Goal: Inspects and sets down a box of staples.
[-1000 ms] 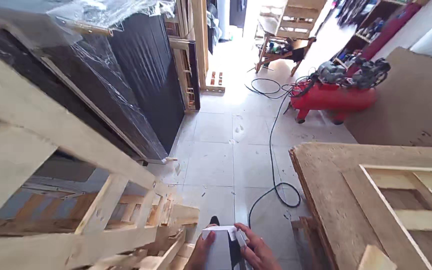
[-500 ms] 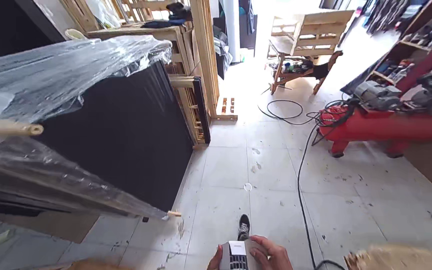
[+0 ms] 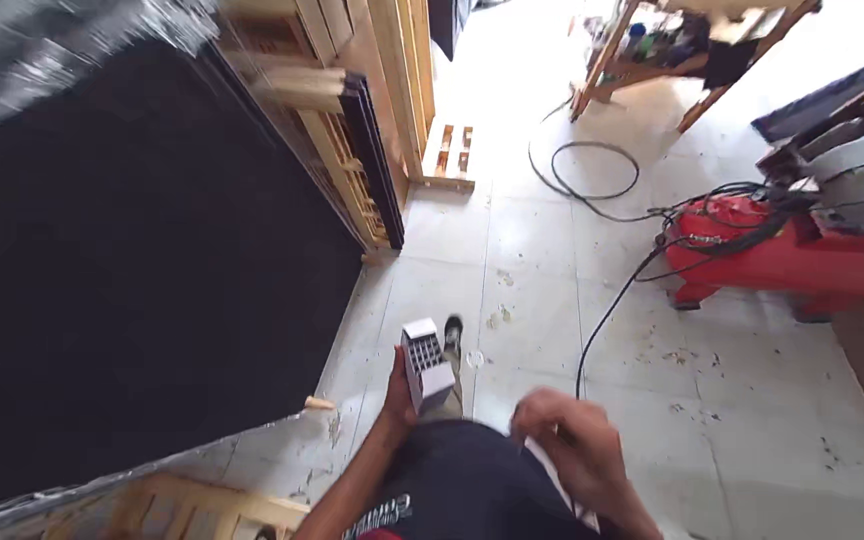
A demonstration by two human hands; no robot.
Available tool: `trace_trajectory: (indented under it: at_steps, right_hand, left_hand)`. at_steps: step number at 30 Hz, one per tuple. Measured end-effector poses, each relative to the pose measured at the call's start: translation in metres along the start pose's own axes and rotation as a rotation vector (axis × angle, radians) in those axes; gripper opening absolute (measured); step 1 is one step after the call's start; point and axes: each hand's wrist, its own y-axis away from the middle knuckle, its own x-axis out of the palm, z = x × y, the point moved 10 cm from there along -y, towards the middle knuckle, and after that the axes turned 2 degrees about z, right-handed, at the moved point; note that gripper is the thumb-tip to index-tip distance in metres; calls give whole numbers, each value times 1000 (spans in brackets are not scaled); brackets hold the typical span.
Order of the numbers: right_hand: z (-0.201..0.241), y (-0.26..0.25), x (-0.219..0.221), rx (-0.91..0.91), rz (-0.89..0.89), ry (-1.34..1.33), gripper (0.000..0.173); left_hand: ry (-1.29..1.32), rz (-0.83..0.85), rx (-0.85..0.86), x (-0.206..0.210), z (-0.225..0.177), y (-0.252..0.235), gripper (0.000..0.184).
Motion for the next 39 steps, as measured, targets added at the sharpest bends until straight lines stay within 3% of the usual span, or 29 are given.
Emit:
trace_trajectory:
  at_steps: [3, 5, 9, 13, 18, 22, 25, 28, 31, 34, 35, 37, 39]
  right_hand:
    - [-86, -70, -61, 115, -126, 121, 26]
    - [-118, -128, -93, 130, -172, 342, 29]
    - [-157, -251, -126, 122, 17, 706, 53]
    - [-202, -335, -179, 94, 195, 848, 35]
    - [-277, -421, -269, 110, 170, 896, 20]
    - [-349, -506, -335, 51, 209, 983, 21]
    - [-379, -580, -393, -106, 188, 1000, 19]
    - [-396, -652, -451, -277, 181, 826, 18]
    - [-430, -720, -509, -263, 152, 424, 15]
    - [-483, -776, -594, -72, -47, -167, 12]
    - [-505, -789, -623, -8, -132, -267, 11]
    - [-553, -818, -663, 90, -223, -400, 13]
    - [-603, -856, -691, 177, -256, -520, 16]
  left_hand:
    - [1, 158, -54, 36, -27, -98, 59]
    - [36, 214, -162, 61, -29, -164, 60]
    - [21, 322, -390, 122, -28, -282, 60]
    - [-169, 378, -555, 164, -29, -389, 58]
    - [-165, 402, -778, 190, -17, -515, 62]
    - [-174, 350, -763, 212, -15, -643, 64]
    - [-88, 402, -717, 260, -30, -736, 62]
    - [-60, 519, -650, 310, -53, -814, 61]
    - [-5, 623, -555, 351, -78, -882, 54]
    - [76, 201, -485, 429, -115, -958, 34]
    - [119, 162, -470, 420, -115, -991, 37]
    - [186, 243, -440, 351, -100, -1059, 64]
    - [167, 229, -379, 313, -101, -1136, 74]
